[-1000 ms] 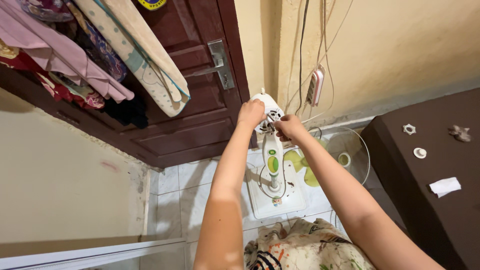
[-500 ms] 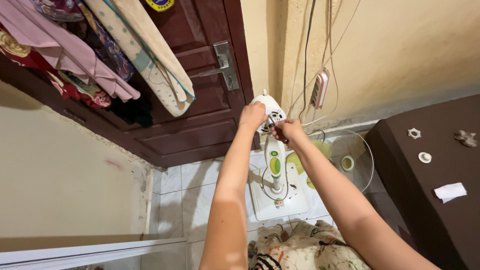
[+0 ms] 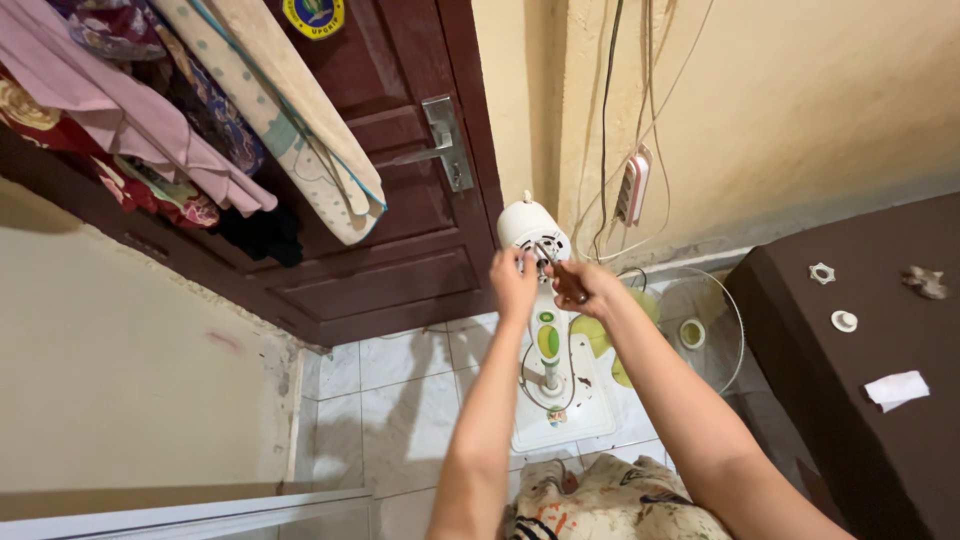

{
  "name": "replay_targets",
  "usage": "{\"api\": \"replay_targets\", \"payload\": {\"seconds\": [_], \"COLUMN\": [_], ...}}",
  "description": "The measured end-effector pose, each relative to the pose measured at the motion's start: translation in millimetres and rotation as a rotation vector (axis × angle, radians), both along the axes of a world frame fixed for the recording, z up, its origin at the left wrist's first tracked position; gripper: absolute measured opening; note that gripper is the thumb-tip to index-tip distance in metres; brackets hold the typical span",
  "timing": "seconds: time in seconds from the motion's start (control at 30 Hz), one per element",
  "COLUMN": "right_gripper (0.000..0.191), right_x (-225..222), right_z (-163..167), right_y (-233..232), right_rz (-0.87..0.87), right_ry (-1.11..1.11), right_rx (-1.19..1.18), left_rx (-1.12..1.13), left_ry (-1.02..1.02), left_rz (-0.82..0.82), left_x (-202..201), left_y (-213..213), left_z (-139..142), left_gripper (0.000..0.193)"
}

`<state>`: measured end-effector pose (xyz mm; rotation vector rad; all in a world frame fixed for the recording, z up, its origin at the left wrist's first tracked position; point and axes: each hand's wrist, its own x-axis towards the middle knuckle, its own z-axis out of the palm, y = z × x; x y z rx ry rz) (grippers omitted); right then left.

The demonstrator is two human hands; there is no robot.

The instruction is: The person services a white stand fan. They hold the round motor rear cover, work on its center with their fingers, fit the cover onto the fan motor housing, then use a screwdriver to tighten screws around the cover while steadying the fan head with the other hand.

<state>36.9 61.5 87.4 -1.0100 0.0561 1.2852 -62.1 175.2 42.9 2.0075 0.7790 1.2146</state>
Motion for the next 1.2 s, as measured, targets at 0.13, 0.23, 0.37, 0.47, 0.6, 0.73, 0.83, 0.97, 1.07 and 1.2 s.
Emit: {"api": "replay_targets", "payload": {"seconds": [0.13,0.23,0.37,0.47,0.6,0.73,0.83,0.97,1.07,1.2], "right_gripper": [0.019,0.018,0.026,0.029,0.050,0.044,0.037,0.030,0.020,0.013], "right_x": [1,4,1,-15,-44,-65,-72,-72,-68,-68], "right_z": [-11,-24,-28,-15,16,37,41,41,41,41], "right_y": [1,3,6,2,-20,-31,-32,-29,-26,-23], "right_rz": [-0.132,-0.218,-0.270,-0.199,-0.028,-0.017,-0.001,-0.152,-0.154,-0.118], "right_ry": [-0.100,-0.297,-0.566,-0.855,-1.585,-1.959,-1.989,-2.111,-2.099,-2.115], "right_rx": [0.060,-0.006,-0.128,-0.182,-0.279,-0.370,-0.449,-0.355,-0.402,-0.495], "left_rx": [-0.711,-1.371,-1.563,-1.576,-1.535,-1.500,-1.474,-1.199,-0.631,-0.124], "left_ry": [-0.240,-0.171,-0.205,-0.193,-0.213,-0.202,-0.210,-0.135,0.057,0.194], "left_rz": [-0.256,-0.420,-0.542,-0.497,-0.369,-0.370,-0.382,-0.270,0.036,0.036], "left_x": [14,21,17,18,24,28,29,26,14,-3], "left_y": [-26,-21,-7,-6,-11,-10,-6,0,2,3], "left_z": [-22,-21,-17,-14,-12,-13,-15,-12,-2,19], "left_gripper": [0.027,0.027,0.022,0.025,0.018,0.031,0.032,0.020,0.031,0.054]}}
